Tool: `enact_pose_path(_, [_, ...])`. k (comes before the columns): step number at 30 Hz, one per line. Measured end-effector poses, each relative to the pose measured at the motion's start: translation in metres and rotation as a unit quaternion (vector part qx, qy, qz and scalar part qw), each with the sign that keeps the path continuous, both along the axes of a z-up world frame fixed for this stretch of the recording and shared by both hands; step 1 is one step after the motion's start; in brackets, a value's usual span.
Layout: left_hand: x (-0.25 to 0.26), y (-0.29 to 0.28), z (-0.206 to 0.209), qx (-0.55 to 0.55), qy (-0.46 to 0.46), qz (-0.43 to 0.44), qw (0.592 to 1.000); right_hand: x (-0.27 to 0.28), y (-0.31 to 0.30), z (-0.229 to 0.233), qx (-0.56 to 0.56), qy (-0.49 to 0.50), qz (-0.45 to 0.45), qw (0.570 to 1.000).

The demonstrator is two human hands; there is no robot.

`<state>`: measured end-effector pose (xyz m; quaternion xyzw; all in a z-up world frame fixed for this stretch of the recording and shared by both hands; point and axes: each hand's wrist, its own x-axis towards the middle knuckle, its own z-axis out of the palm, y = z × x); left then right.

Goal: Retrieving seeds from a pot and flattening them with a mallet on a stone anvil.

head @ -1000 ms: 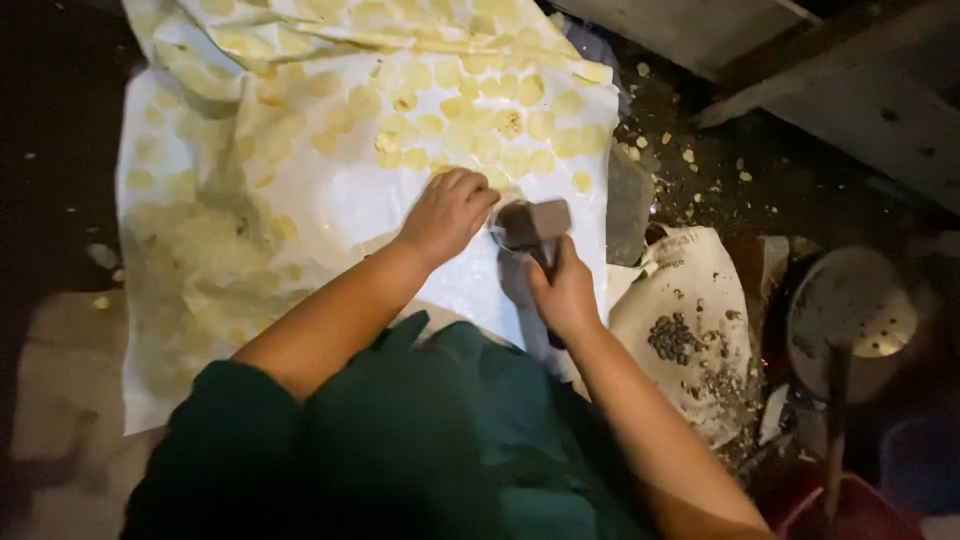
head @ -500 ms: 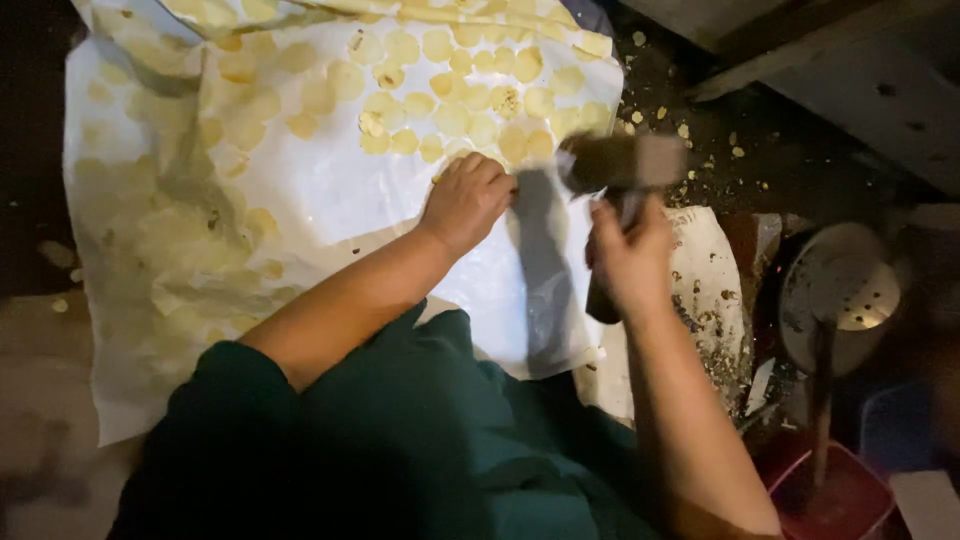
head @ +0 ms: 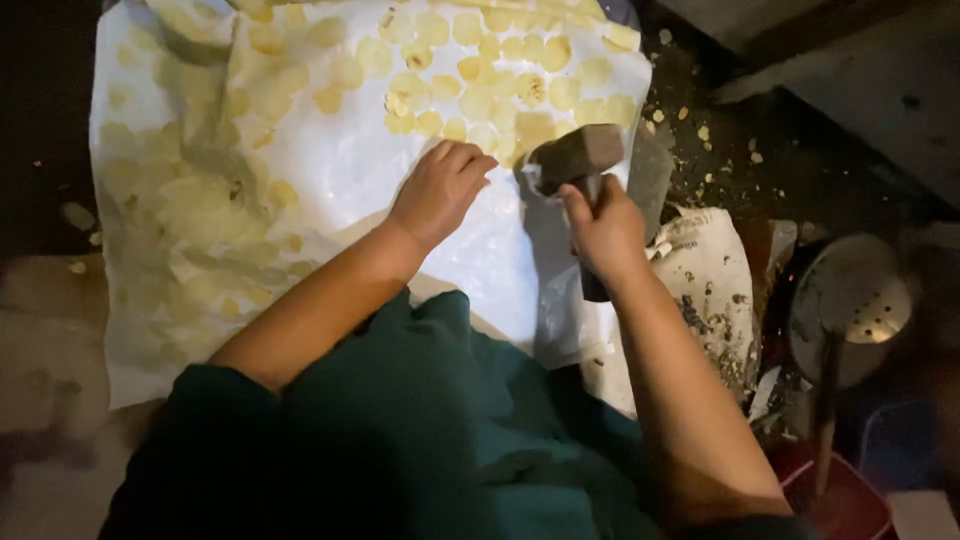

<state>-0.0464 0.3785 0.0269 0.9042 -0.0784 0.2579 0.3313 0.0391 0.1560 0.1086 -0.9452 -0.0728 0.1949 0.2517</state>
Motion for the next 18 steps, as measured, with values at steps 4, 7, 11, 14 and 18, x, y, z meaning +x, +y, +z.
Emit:
enact_pose_path(4, [-0.01,0.003,0.009,-0.043,0.009,0.012,0.999,-0.019,-0.014,-0.024,0.093,-0.024,-0.059,0.994])
enact_pose_path(7, [-0.006,0.007,0.0,-0.055,0.01,-0.011,0.998,-0.011,-0.017,-0.066,0.173,-0.253,0.057,0.95])
enact_pose_path(11, [-0.005,0.016,-0.011,-0.04,0.008,-0.043,0.998,-0.001,0.011,-0.017,0.011,-0.079,0.033,0.996])
enact_pose_path(14, [-0.01,0.013,-0.007,-0.061,0.012,-0.032,0.998,-0.007,0.004,-0.018,0.03,-0.064,0.037,0.997])
enact_pose_path(18, [-0.002,0.001,0.008,-0.049,0.015,0.013,0.999,-0.011,-0.011,-0.082,0.046,-0.253,0.091,0.962])
